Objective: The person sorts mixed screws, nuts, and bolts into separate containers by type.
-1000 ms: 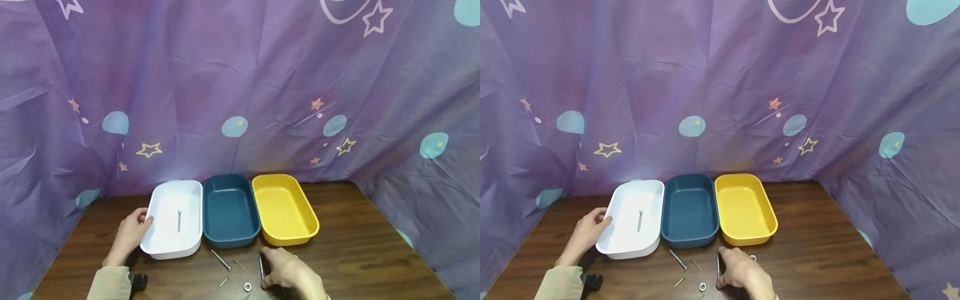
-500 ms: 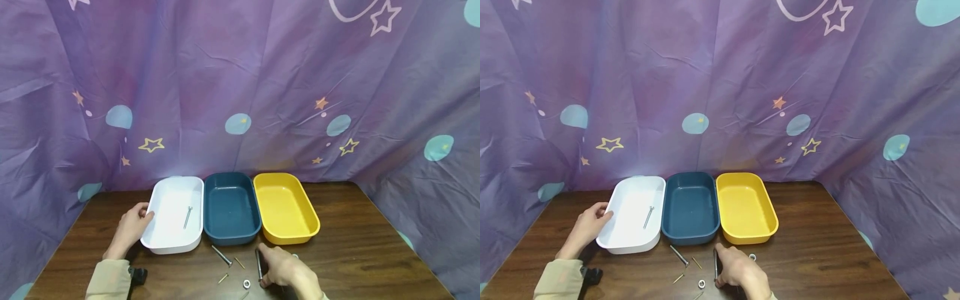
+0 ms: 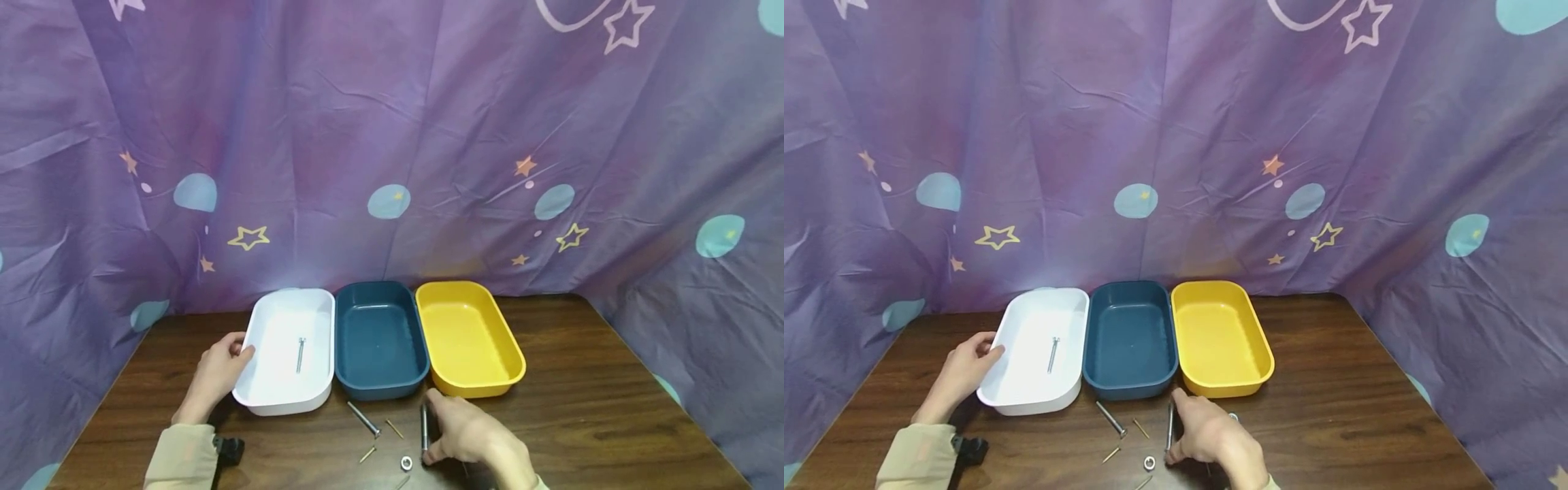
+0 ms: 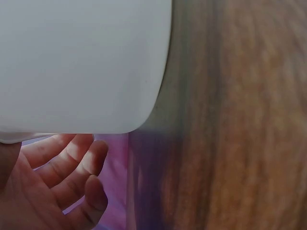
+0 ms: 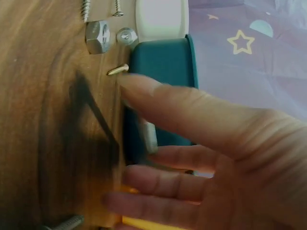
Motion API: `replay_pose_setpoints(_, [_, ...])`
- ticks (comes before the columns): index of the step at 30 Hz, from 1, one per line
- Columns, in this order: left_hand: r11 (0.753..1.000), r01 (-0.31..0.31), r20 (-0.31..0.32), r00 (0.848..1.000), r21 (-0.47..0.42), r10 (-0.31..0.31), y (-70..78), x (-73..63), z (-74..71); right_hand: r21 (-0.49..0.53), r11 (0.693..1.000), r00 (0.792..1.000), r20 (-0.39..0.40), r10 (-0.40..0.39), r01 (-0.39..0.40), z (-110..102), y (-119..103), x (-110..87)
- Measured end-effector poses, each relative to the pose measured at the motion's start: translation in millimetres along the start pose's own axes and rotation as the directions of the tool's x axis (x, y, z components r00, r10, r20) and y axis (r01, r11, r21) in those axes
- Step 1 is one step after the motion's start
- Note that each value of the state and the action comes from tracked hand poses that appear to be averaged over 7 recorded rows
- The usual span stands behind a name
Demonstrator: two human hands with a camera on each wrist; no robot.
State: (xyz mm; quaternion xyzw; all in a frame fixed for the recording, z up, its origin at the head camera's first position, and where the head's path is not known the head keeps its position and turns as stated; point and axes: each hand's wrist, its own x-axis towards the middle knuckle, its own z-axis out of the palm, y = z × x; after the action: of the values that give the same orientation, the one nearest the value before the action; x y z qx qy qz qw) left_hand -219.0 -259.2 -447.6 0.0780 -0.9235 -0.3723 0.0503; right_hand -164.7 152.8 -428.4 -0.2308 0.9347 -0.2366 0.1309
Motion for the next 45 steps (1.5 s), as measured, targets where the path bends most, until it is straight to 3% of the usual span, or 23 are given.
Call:
replay_pose_setpoints(5, [1.0,-0.004,-0.007,1.0,-0.004,0.003,-2.8,0.7,1.6,0.063,0.993,0.994,-0.05,-0.096,0.1,-3.6,0.7,2.2])
replay_pose_setpoints(15, [1.0,-0.001,0.001,1.0,0.005,0.001,-1.2,0.4,1.2,0.07,0.981,0.978,-0.119,-0.174,0.183,-4.6,-3.5,2.3])
replay_pose_setpoints(32, [1.0,0.022,0.016,1.0,0.0,-0.022,-2.0,1.8,0.6,0.086,0.98,0.975,-0.151,-0.163,0.177,-15.6,-21.6,-3.5])
replay_pose_setpoints(45, [1.0,0.01,0.012,1.0,-0.011,-0.01,-1.1,2.6,-0.2,0.068,0.962,0.931,-0.281,-0.235,0.263,-3.6,-36.5,4.7])
